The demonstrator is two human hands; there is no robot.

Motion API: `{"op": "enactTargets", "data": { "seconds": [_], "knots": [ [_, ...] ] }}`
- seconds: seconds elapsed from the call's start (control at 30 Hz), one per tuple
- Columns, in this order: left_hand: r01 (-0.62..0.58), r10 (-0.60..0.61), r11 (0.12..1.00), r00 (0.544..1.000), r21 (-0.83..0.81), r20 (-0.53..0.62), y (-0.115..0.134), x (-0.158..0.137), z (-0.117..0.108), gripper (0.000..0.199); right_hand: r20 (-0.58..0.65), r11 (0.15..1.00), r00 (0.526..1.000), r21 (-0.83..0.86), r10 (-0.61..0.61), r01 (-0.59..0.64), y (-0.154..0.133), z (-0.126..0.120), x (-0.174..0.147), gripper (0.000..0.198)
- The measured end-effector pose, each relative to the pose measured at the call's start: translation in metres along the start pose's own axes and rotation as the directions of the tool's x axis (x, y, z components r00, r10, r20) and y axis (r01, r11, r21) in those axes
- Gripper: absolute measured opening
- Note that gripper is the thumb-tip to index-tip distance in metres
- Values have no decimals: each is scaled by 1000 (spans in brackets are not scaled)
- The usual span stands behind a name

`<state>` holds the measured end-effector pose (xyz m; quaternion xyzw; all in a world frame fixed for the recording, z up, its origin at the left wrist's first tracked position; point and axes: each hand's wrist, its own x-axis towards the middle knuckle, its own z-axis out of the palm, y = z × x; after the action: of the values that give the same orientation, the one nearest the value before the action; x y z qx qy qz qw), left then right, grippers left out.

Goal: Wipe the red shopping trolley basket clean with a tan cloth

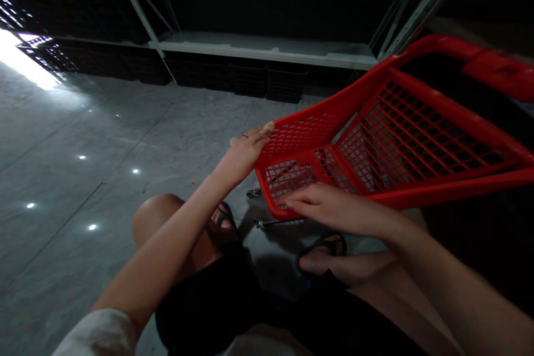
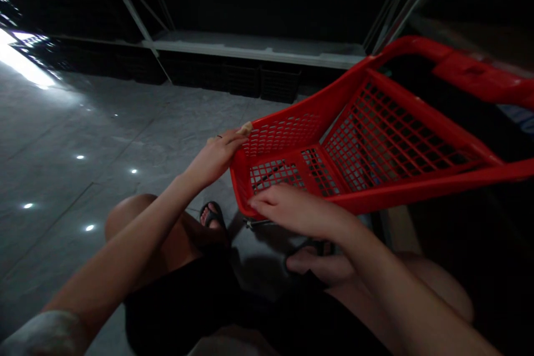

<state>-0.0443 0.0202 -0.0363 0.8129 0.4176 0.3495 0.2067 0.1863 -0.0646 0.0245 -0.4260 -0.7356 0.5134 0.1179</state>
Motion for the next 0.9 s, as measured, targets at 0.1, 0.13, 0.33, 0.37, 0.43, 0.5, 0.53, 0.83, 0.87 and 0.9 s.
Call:
{"op": "enactTargets", "data": {
  "seconds": [0.1,0.13,0.33,0.37,0.43,0.5,0.53,0.83,0.87,0.9],
  "knots": [
    [-168,84,959,937,228,340,31,-12,-5,40,83,884,984,-455,160,-106,-3,-10,-11,35],
    [-240,107,939,886,248,452,43,-18,-6,39,74,842,979,-525,189,-123,-2,-11,-13,36],
    [-372,85,899,668,233,739,65,-8,-18,10,74,725,982,-685,172,-75,7,-2,-23,37],
    [-373,39,884,660,282,751,58,4,-22,10,74,718,985,-694,155,-61,5,-1,-25,34],
    [-413,-31,824,650,387,759,41,29,-29,10,76,700,990,-713,120,-31,0,1,-26,31],
    [-479,-56,750,641,456,765,27,48,-34,9,66,676,993,-737,103,-21,-4,4,-24,31],
    [-505,-69,719,633,478,771,23,53,-34,10,52,662,993,-749,103,-30,-5,6,-23,31],
    [-415,169,908,467,46,868,76,-7,-9,14,-81,619,973,-782,-217,72,24,27,-31,22],
    [-399,175,917,439,16,881,75,-4,-9,14,-97,602,950,-791,-296,107,27,28,-34,22],
    [-387,161,922,411,12,898,69,4,-10,15,-118,583,921,-802,-371,132,31,29,-38,23]
  ]
}}
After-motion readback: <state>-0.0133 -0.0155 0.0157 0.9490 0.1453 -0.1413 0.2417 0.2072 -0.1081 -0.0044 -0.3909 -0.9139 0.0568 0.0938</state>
